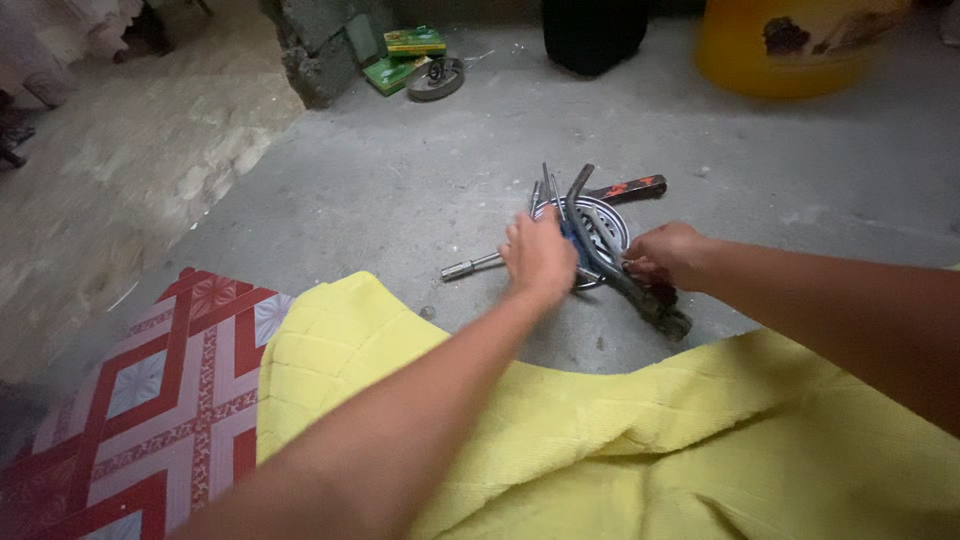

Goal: The person sits on the floor and repeatedly picks up, inspects, and places down various hand tools including a T-handle wrench, screwdrivers, and pliers. The tools are handled one at a time and returned to a pile on the floor.

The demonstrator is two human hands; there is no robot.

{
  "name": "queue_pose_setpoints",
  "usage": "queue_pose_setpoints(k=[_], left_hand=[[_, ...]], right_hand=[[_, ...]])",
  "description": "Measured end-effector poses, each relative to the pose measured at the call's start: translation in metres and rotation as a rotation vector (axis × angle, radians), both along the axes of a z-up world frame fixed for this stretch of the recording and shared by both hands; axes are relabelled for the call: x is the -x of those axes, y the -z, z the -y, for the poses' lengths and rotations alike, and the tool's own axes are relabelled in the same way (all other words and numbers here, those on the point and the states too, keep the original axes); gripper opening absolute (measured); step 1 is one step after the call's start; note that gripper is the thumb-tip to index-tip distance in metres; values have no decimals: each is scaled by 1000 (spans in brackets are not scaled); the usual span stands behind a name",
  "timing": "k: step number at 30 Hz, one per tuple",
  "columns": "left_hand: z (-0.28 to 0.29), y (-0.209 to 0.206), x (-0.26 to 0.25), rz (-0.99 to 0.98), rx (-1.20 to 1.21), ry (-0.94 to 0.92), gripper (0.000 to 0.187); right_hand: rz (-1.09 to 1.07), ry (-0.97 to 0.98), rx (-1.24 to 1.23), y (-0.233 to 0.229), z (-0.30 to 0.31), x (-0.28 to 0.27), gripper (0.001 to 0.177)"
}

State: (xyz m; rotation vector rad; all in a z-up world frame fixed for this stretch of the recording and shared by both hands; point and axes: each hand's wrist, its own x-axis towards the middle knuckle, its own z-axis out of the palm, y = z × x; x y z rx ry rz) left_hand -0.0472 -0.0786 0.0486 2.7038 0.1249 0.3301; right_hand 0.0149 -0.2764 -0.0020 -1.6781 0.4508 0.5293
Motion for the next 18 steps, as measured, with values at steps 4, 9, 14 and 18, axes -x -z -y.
queue_pose_setpoints(k=[4,9,14,18], left_hand=[[23,-3,19,-192,152,-65,56],[25,6,17,-330,261,-125,77],[18,18,0,-352,237,-136,67],[14,30,-11,-382,260,-149,59]], right_hand=[[-36,-57,54,-4,0,0,18],[26,-207,32,-15,-5,10,20],[51,-271,108,-32,-11,23,24],[44,-277,176,-43,-14,29,24]])
